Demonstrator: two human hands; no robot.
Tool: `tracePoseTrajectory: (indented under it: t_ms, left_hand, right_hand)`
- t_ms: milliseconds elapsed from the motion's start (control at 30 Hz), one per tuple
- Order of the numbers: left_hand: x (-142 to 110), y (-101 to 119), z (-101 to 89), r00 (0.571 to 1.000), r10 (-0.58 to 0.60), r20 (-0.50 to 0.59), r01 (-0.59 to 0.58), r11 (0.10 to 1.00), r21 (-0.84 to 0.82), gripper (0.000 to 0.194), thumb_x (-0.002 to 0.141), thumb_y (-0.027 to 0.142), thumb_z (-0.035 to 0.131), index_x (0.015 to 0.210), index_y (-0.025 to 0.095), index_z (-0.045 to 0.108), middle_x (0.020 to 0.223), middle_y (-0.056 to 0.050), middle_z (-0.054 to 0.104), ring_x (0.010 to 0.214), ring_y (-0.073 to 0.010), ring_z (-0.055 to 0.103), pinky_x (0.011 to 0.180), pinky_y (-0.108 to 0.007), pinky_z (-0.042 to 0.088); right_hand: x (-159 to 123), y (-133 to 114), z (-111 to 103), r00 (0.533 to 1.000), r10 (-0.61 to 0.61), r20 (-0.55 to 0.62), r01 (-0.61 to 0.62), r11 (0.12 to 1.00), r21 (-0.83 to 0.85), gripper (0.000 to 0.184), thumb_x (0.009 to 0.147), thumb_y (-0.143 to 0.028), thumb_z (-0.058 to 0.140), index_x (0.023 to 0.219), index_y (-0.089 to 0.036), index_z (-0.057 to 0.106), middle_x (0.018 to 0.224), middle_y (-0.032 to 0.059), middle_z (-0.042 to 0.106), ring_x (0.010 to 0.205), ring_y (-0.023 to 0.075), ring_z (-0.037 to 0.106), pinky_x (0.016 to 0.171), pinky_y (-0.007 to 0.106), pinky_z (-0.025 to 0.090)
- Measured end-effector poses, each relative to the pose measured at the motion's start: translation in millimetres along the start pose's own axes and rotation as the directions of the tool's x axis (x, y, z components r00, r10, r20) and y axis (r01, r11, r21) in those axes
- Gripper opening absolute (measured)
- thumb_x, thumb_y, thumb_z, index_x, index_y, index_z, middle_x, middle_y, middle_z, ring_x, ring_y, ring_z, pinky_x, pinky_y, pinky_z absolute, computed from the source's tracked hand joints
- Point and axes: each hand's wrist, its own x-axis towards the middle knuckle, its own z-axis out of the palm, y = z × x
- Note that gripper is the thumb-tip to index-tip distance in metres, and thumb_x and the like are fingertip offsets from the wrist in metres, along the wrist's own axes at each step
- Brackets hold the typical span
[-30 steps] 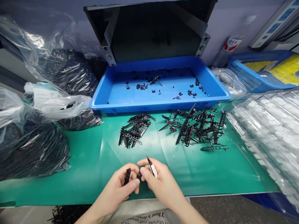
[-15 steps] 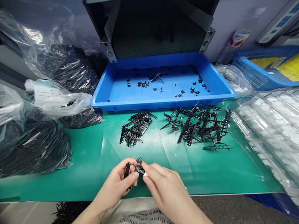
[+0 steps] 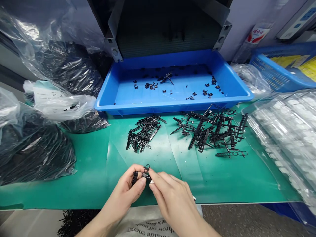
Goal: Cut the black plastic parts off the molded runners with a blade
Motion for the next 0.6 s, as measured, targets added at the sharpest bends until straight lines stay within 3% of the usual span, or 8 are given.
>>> tracePoseTrajectory:
  t_ms: [167, 367, 500, 600]
  left_hand:
    - [-0.8, -0.8, 0.4, 1.000, 0.000, 0.014, 0.001, 1.000, -0.018, 0.018, 0.083, 0.037, 0.050, 0.092, 0.021, 0.046, 0.065, 0.008, 0.035, 0.047, -0.0056, 0.023, 0.043, -0.020, 0.019]
    - [-1.5, 0.8, -3.0, 0.999, 0.042, -0.022, -0.039, 0.992, 0.117, 0.017, 0.083, 0.036, 0.050, 0.090, 0.021, 0.048, 0.071, 0.006, 0.037, 0.051, -0.0070, 0.023, 0.044, -0.021, 0.020]
    - [-0.3, -5.3, -2.2, 0.999, 0.041, -0.025, -0.038, 0.992, 0.122, 0.015, 0.085, 0.035, 0.046, 0.091, 0.021, 0.046, 0.070, 0.006, 0.038, 0.049, -0.0068, 0.021, 0.044, -0.021, 0.020]
    - [-0.4, -8.7, 1.0, 0.996, 0.074, -0.056, -0.065, 0.986, 0.154, 0.013, 0.085, 0.034, 0.046, 0.087, 0.021, 0.046, 0.070, 0.006, 0.040, 0.052, -0.0077, 0.030, 0.049, -0.021, 0.027]
  right_hand:
    - [-0.3, 0.7, 2.9, 1.000, 0.000, -0.026, 0.000, 1.000, 0.016, 0.036, 0.093, -0.019, 0.034, 0.125, -0.021, 0.049, 0.088, 0.0062, 0.066, 0.075, 0.0196, 0.063, 0.058, 0.029, 0.049]
    - [0.5, 1.0, 4.8, 1.000, 0.009, -0.014, -0.008, 0.998, 0.059, 0.035, 0.093, -0.019, 0.034, 0.124, -0.021, 0.049, 0.087, 0.0052, 0.065, 0.074, 0.0191, 0.062, 0.058, 0.029, 0.049]
    - [-1.1, 1.0, 10.4, 0.998, 0.017, -0.057, -0.015, 0.999, 0.045, 0.034, 0.092, -0.018, 0.034, 0.122, -0.018, 0.051, 0.086, 0.0071, 0.065, 0.074, 0.0197, 0.063, 0.056, 0.028, 0.049]
    - [-2.8, 2.3, 16.2, 0.996, 0.024, -0.086, -0.022, 0.999, 0.030, 0.035, 0.093, -0.018, 0.034, 0.122, -0.016, 0.051, 0.086, 0.0083, 0.066, 0.075, 0.0204, 0.063, 0.056, 0.029, 0.049]
